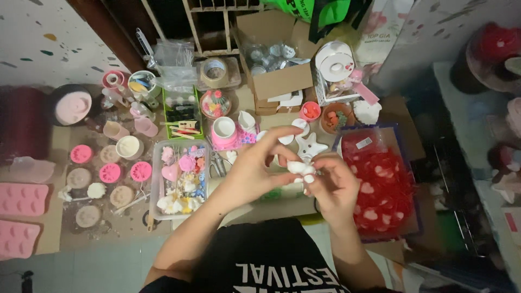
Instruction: Preparing and trimming decorative wax elements for candle making.
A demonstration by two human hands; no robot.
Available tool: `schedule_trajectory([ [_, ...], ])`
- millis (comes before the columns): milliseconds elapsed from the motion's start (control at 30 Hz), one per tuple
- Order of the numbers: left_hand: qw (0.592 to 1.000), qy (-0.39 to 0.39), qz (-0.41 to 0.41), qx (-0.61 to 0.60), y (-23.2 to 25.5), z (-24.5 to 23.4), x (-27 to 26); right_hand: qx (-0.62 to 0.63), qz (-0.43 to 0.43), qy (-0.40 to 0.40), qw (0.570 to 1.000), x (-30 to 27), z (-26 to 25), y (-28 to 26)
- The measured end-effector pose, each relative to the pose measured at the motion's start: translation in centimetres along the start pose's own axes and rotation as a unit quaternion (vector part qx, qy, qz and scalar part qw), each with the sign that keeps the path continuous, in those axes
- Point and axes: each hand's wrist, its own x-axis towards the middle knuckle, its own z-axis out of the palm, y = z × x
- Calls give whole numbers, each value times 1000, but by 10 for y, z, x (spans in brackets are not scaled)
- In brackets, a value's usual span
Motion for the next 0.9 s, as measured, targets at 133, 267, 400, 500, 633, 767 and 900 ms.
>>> schedule_trajectory([
  [133,994,26,62,-85,-32,6,-2,66,47,21,996,5,7,-4],
  [267,984,29,59,-165,-36,4,1,-1,-22,-34,999,36,13,-30],
  [400,995,32,82,-50,-29,-3,3,-36,-50,-135,989,65,4,-44],
  [500,995,22,88,-45,-25,-8,1,-51,-33,-182,981,73,9,-54],
  [633,995,18,86,-36,-22,-11,-3,-73,-39,-207,975,74,12,-51],
  [767,995,13,96,-9,-21,-17,-5,-136,-79,-188,969,69,16,-45],
  [900,996,19,91,4,-22,-16,-6,-114,-92,-119,982,62,28,-39],
])
